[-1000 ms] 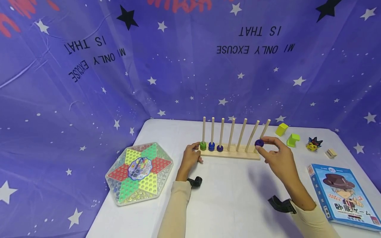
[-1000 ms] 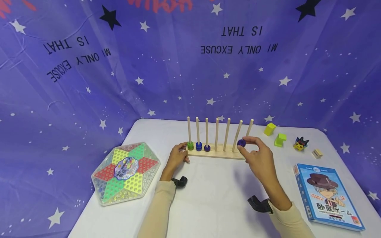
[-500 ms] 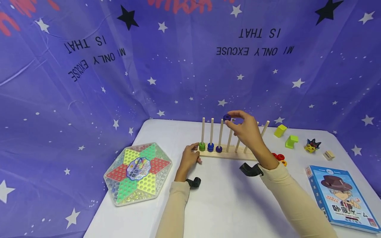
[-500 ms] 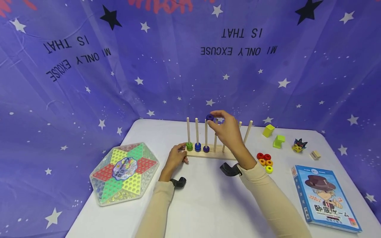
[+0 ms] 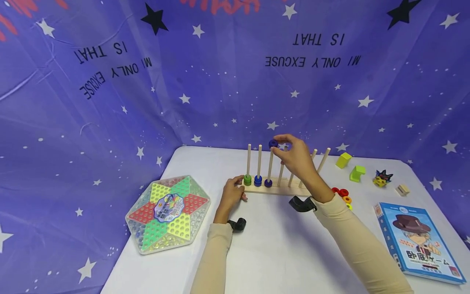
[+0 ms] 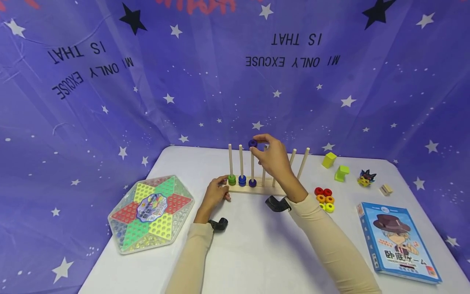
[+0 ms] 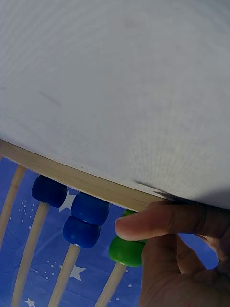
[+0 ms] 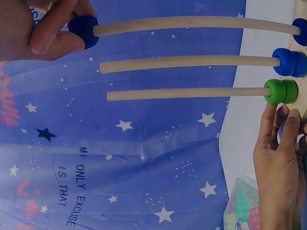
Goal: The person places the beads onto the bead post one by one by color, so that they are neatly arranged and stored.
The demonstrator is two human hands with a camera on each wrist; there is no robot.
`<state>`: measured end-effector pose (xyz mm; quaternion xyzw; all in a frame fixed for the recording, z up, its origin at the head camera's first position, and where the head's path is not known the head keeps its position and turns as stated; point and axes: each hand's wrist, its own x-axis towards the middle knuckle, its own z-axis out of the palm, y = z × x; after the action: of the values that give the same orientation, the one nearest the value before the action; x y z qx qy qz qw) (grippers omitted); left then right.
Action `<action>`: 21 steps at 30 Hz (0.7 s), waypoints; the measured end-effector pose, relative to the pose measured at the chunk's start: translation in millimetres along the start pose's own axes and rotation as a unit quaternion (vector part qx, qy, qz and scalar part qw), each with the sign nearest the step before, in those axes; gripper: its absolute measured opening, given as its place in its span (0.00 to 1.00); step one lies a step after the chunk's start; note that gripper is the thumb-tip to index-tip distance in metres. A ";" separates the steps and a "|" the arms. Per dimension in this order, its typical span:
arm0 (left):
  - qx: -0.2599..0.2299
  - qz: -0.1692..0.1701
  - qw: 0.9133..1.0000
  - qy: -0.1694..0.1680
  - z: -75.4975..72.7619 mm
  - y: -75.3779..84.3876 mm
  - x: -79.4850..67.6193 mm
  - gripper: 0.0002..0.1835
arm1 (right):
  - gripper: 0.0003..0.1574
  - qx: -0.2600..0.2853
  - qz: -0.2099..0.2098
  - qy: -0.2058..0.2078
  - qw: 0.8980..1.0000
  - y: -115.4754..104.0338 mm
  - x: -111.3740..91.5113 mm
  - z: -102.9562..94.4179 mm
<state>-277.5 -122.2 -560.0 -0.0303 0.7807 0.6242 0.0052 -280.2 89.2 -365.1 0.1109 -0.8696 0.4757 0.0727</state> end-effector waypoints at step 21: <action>-0.015 0.014 1.000 0.000 0.7 0.4 -3.1 0.26 | 0.32 -0.029 0.135 0.141 0.980 98.4 -81.4 -92.4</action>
<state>-274.4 -121.3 -559.6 -0.0191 0.7715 0.6359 -0.0041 -225.5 228.7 -414.1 -0.0775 -0.8710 0.4666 0.1327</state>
